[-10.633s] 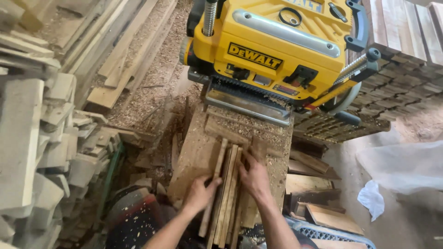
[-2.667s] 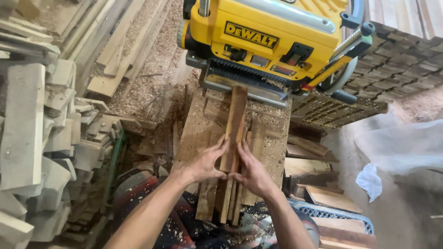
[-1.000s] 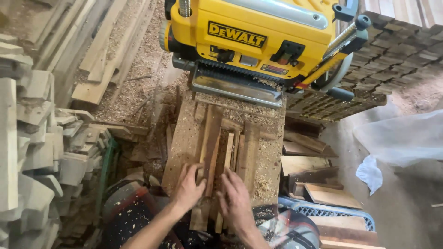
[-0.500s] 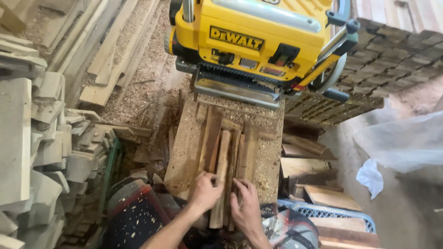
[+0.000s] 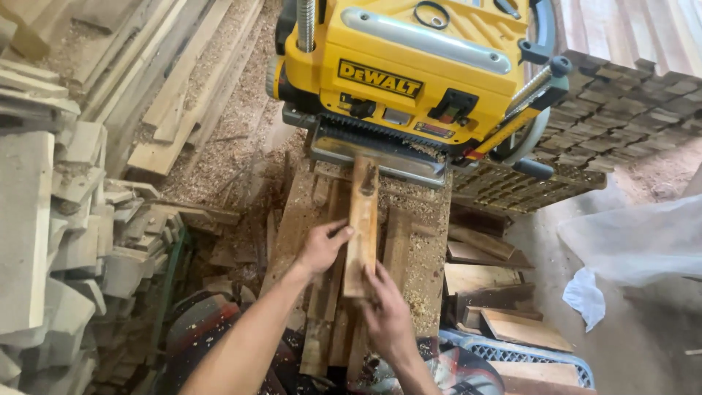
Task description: Feeding thin wooden strips through a portable thickness planer to smooth the surfaces and achieve uniform thickness.
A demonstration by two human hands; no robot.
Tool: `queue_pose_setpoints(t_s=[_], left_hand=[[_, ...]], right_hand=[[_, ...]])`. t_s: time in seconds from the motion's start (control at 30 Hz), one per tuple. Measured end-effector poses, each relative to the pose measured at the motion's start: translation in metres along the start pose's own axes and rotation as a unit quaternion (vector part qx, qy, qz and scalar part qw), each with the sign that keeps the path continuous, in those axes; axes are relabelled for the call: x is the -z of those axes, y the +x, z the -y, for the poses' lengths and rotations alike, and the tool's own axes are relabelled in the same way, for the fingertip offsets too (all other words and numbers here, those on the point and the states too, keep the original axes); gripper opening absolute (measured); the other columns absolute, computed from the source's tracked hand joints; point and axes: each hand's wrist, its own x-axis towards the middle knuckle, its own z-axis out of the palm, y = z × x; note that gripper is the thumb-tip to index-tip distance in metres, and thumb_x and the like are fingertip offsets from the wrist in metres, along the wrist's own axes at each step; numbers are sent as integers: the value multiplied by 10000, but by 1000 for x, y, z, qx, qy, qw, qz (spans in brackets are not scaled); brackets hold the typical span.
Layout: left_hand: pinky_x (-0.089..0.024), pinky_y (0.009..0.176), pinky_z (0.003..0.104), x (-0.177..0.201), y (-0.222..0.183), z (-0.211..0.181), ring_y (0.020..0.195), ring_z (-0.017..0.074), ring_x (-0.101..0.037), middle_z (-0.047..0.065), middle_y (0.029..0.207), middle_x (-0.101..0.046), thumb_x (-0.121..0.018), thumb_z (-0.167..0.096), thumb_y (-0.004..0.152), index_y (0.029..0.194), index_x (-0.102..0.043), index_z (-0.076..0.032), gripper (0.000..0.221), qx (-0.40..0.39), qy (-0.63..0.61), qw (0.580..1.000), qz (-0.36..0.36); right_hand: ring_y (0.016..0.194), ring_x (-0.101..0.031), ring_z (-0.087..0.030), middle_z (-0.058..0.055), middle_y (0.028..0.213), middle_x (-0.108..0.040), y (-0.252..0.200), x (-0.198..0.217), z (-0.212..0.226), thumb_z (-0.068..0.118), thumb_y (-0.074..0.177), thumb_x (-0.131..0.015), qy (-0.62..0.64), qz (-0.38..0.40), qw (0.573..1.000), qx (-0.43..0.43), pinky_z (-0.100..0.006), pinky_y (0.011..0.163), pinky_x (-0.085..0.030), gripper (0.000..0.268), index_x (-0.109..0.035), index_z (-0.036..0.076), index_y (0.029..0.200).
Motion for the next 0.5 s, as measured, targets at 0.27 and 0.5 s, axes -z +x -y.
queue_pose_setpoints(t_s=[0.27, 0.5], left_hand=[[-544, 769, 431, 6, -41, -6, 1074, 243, -595, 62, 1573, -439, -674, -345, 909, 1537, -424, -235, 685, -72, 76, 994, -8], [-490, 1092, 531, 3, 12, 52, 1314, 455, -554, 260, 1439, -548, -722, -67, 910, 1479, -538, -50, 598, -308, 83, 945, -77]], right_hand=[[1447, -400, -410, -241, 1622, -307, 48, -11, -16, -100, 939, -576, -9, 0, 999, 44, -477, 1144, -420, 632, -425, 85, 1524], [1302, -503, -530, -328, 1483, -484, 88, -26, -41, 98, 954, -623, -87, -38, 990, 103, -573, 1064, -484, 548, -522, 55, 1491]])
